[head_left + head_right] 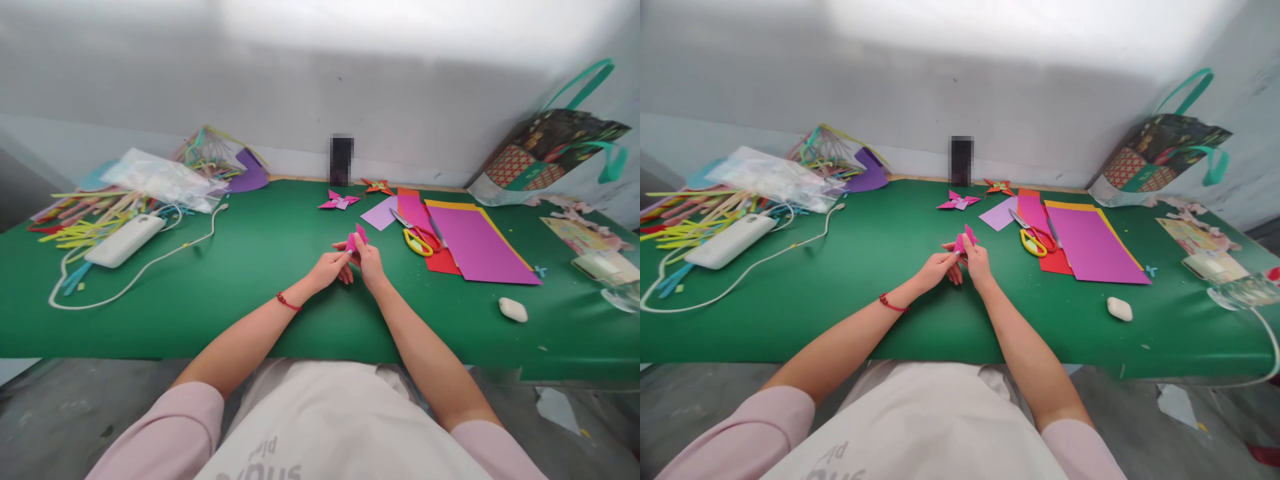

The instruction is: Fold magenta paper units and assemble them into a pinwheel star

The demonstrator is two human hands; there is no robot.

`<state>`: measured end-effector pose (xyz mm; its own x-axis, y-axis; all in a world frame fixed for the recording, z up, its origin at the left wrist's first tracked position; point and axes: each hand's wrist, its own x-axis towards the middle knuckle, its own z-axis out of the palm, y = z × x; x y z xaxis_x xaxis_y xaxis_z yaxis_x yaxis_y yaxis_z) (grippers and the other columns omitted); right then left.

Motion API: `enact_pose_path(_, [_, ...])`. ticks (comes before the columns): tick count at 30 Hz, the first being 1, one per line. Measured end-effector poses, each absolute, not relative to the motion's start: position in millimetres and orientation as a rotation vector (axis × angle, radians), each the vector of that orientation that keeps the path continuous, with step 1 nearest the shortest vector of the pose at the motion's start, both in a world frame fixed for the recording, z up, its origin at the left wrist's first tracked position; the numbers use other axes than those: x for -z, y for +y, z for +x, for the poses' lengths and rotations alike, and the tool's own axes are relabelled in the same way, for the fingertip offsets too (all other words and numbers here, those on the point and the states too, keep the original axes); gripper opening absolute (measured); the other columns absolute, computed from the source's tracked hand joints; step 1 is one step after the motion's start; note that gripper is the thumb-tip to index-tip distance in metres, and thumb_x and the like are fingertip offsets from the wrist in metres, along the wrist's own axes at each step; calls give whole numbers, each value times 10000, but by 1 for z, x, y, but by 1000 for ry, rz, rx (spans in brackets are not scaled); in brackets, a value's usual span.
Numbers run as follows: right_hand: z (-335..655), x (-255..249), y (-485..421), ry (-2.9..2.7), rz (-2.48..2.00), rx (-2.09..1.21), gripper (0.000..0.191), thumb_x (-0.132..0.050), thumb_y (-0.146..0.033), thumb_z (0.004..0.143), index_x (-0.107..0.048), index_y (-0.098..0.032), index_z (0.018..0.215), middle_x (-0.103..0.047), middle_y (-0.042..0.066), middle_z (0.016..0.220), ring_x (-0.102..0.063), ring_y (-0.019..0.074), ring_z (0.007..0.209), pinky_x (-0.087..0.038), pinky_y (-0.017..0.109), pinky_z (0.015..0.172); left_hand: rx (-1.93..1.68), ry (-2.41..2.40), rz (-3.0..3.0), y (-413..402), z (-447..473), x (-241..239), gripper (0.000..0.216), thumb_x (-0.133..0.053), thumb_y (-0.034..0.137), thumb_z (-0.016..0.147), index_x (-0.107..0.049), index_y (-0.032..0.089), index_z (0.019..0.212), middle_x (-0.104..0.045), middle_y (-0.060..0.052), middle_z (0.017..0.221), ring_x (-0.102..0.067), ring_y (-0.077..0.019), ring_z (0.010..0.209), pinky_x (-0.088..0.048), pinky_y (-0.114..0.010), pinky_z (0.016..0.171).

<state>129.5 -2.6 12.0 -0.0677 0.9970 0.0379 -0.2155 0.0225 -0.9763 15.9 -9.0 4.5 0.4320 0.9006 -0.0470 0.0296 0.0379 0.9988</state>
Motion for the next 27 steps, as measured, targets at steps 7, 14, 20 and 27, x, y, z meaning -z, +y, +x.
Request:
enact_pose_path(7, [133,-4,6,-1104,-1080,-1172,528,-553,-667,681,-671,-166,566,-668,70,605,-616,180,631,-500,320,651,-1039,1063,1344,-5,11,-8,333,-418,317,900,-577,138,669,-616,-6,555,-557,-82,455,-411,-182,463])
enact_pose_path(14, [133,-5,5,-1095,-1049,-1206,552,-565,-680,652,-685,-146,577,-686,82,624,-625,180,605,-503,322,654,-921,1010,1387,-6,11,-11,256,-461,240,864,-549,144,644,-593,3,517,-560,-96,447,-422,-204,476])
enact_pose_path(20, [132,-8,2,-1078,-1011,-1258,538,-576,-671,663,-687,-154,567,-704,91,651,-662,210,662,-519,338,684,-932,956,1441,-8,13,-11,309,-415,172,871,-495,154,573,-512,47,407,-533,-75,392,-435,-186,484])
enact_pose_path(27, [133,-6,3,-1084,-974,-1274,520,-580,-655,680,-692,-157,582,-711,95,680,-677,235,760,-519,350,730,-982,927,1447,-9,14,-8,308,-456,245,873,-489,153,580,-500,59,401,-520,-65,372,-422,-171,451])
